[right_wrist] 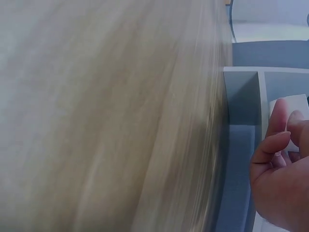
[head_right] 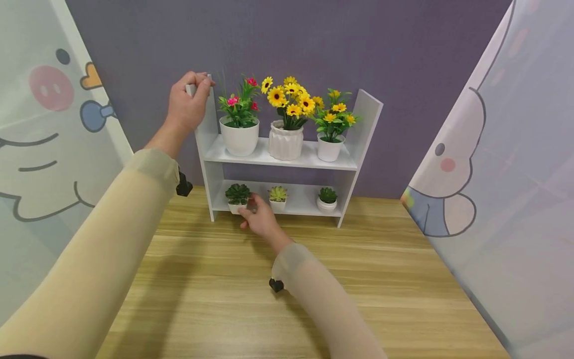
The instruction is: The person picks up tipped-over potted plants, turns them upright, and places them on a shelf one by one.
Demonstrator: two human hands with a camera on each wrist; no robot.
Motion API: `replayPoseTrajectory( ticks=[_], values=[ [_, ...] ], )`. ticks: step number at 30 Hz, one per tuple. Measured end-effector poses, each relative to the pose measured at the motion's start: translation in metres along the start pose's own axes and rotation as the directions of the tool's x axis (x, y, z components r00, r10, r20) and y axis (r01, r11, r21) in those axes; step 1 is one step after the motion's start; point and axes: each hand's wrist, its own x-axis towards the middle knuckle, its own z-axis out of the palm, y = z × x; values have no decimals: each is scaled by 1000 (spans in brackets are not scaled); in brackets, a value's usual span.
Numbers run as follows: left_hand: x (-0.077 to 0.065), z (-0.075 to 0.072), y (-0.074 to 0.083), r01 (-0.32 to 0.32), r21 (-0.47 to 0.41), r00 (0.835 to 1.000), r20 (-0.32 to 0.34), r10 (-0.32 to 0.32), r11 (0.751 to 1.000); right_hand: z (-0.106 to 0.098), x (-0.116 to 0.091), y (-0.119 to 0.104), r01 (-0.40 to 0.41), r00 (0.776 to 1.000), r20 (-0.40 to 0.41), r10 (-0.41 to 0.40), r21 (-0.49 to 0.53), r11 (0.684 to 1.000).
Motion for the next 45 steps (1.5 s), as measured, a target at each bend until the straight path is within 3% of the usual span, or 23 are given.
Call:
replayPoseTrajectory(
  ticks=[16, 32, 45],
  values=[
    [1, -2, -1, -3, -4, 1000, 16, 3, 1000, 6, 16, 0, 7, 1000, -25, -8, -51, 999],
    [2, -1, 0, -11, -6, 1000, 20, 11, 1000, 7, 22, 1, 22, 1000, -14, -22, 4, 1000],
    [2, -1, -2, 17, -5, 999, 34, -17, 1000, 10, 13, 5, 41, 999, -22, -40, 79, 996]
  ],
)
